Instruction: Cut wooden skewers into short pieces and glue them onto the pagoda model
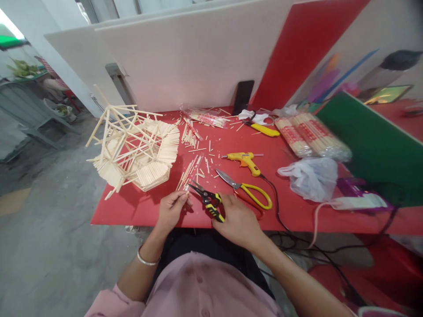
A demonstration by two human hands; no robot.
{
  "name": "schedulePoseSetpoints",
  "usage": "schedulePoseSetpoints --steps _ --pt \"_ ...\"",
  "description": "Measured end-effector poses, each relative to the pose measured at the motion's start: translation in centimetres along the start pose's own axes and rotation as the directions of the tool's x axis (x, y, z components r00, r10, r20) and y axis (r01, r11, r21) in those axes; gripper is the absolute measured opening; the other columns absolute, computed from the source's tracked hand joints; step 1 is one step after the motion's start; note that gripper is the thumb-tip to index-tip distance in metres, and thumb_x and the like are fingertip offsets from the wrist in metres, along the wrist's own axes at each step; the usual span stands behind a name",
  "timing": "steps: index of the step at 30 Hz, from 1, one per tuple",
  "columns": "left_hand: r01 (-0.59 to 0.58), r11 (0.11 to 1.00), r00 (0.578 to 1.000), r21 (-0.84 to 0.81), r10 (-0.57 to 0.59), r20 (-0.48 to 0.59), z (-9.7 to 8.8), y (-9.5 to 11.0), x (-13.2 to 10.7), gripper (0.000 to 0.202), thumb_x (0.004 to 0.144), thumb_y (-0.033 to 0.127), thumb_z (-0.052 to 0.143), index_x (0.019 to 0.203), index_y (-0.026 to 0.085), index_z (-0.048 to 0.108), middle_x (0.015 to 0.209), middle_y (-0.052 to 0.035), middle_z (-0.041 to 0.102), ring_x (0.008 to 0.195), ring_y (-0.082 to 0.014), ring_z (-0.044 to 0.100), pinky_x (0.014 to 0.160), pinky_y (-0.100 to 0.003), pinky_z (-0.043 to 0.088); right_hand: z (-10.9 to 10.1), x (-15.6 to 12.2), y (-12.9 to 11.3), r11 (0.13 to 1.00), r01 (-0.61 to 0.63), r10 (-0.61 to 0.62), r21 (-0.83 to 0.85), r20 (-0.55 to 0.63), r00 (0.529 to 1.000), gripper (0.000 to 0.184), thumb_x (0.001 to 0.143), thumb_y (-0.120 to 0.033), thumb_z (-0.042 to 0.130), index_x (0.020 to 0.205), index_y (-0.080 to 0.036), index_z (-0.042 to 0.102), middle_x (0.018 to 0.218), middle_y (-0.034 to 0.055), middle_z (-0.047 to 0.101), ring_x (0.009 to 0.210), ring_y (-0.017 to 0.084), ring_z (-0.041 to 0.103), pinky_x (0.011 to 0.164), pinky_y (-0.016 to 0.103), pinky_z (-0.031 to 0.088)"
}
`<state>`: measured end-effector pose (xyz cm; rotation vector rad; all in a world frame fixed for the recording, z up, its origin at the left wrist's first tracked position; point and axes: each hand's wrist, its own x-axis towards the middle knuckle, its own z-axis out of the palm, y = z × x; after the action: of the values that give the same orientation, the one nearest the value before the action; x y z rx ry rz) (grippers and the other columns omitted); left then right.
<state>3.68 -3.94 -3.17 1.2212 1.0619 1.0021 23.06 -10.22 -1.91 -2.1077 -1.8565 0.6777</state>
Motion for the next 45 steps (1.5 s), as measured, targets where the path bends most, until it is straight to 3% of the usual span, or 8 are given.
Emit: schedulePoseSetpoints --steps 4,8,14,23,31,36,39,45 --pt "-0.011 1.0 1.0 0.011 0.012 -0.028 0.4 0.1 -0.1 0.032 0.078 0.048 0.069 0.082 0.016 0.07 0.066 -0.0028 0.07 0.055 -0.015 0.065 0.054 -0.026 0.055 1.1 1.5 -0.6 0.981 0.105 -0.124 -0.162 -0.114 0.986 0.064 0.084 -0.046 0.055 0.136 -0.011 0.048 0.122 0.0209 0.059 0.113 0.035 0.055 0.093 0.045 0.043" --pt "-0.133 0.987 0.99 0.085 0.137 -0.035 0.4 0.5 0.0 0.023 0.079 0.041 0.07 0.078 0.018 0.073 0.079 -0.0061 0.072 0.071 -0.0169 0.067 0.067 -0.028 0.055 -0.5 2.1 1.5 0.952 0.027 -0.115 -0.305 -0.273 0.955 0.046 0.09 -0.034 0.046 0.132 -0.015 0.053 0.125 0.0192 0.059 0.112 0.034 0.055 0.092 0.046 0.042" --pt "-0.311 0.938 0.946 0.153 0.322 -0.05 0.2 0.6 0.5 0.013 0.078 0.032 0.072 0.076 0.02 0.075 0.079 -0.0057 0.069 0.078 -0.0178 0.063 0.075 -0.03 0.051 -3.1 1.2 6.2 0.92 -0.072 0.033 -0.384 -0.107 0.994 0.052 0.084 -0.029 0.052 0.133 -0.012 0.052 0.12 0.0218 0.061 0.107 0.034 0.057 0.085 0.042 0.045" --pt "-0.225 0.965 0.97 0.134 0.235 -0.061 -0.1 0.1 0.1 0.012 0.078 0.031 0.073 0.079 0.019 0.075 0.076 -0.0026 0.067 0.071 -0.0146 0.061 0.072 -0.026 0.05 -3.2 1.9 9.3 0.903 -0.057 0.049 -0.426 -0.031 0.998 0.062 0.081 -0.028 0.055 0.141 -0.019 0.045 0.107 0.0148 0.064 0.097 0.03 0.062 0.066 0.032 0.044" --pt "-0.277 0.953 0.957 0.122 0.285 -0.056 0.2 0.8 0.1 0.018 0.079 0.034 0.072 0.073 0.017 0.072 0.075 -0.0036 0.067 0.073 -0.0154 0.062 0.071 -0.027 0.051 -1.6 -0.1 6.6 0.992 0.117 -0.127 -0.05 -0.352 0.927 0.057 0.09 -0.034 0.047 0.145 -0.02 0.037 0.107 0.0128 0.063 0.093 0.026 0.063 0.074 0.036 0.05" --pt "-0.303 0.947 0.951 0.105 0.308 -0.034 0.3 1.1 0.0 0.017 0.08 0.033 0.071 0.077 0.017 0.073 0.074 -0.0045 0.069 0.071 -0.0158 0.064 0.07 -0.027 0.052 -0.7 -1.5 2.2 0.86 0.281 -0.212 0.425 -0.202 0.956 0.057 0.086 -0.039 0.058 0.137 -0.023 0.039 0.095 0.0045 0.066 0.082 0.019 0.065 0.074 0.032 0.053" --pt "-0.327 0.941 0.944 0.088 0.33 -0.022 0.1 1.0 -0.2 0.014 0.081 0.03 0.071 0.079 0.017 0.075 0.074 -0.0041 0.07 0.072 -0.0157 0.064 0.07 -0.027 0.052 -0.7 -1.9 0.5 0.88 0.334 -0.282 0.337 -0.195 0.939 0.064 0.072 -0.045 0.074 0.127 -0.022 0.049 0.107 0.0095 0.064 0.095 0.026 0.063 0.084 0.041 0.053" --pt "-0.346 0.937 0.938 0.051 0.345 0.017 -0.1 1.0 -0.5 0.011 0.082 0.026 0.068 0.081 0.017 0.075 0.074 -0.0043 0.07 0.071 -0.0164 0.065 0.068 -0.027 0.05 -0.8 -1.5 -0.3 0.914 0.38 -0.369 0.142 -0.097 0.924 0.06 0.084 -0.048 0.064 0.136 -0.022 0.049 0.106 0.0123 0.061 0.096 0.028 0.063 0.08 0.044 0.054"
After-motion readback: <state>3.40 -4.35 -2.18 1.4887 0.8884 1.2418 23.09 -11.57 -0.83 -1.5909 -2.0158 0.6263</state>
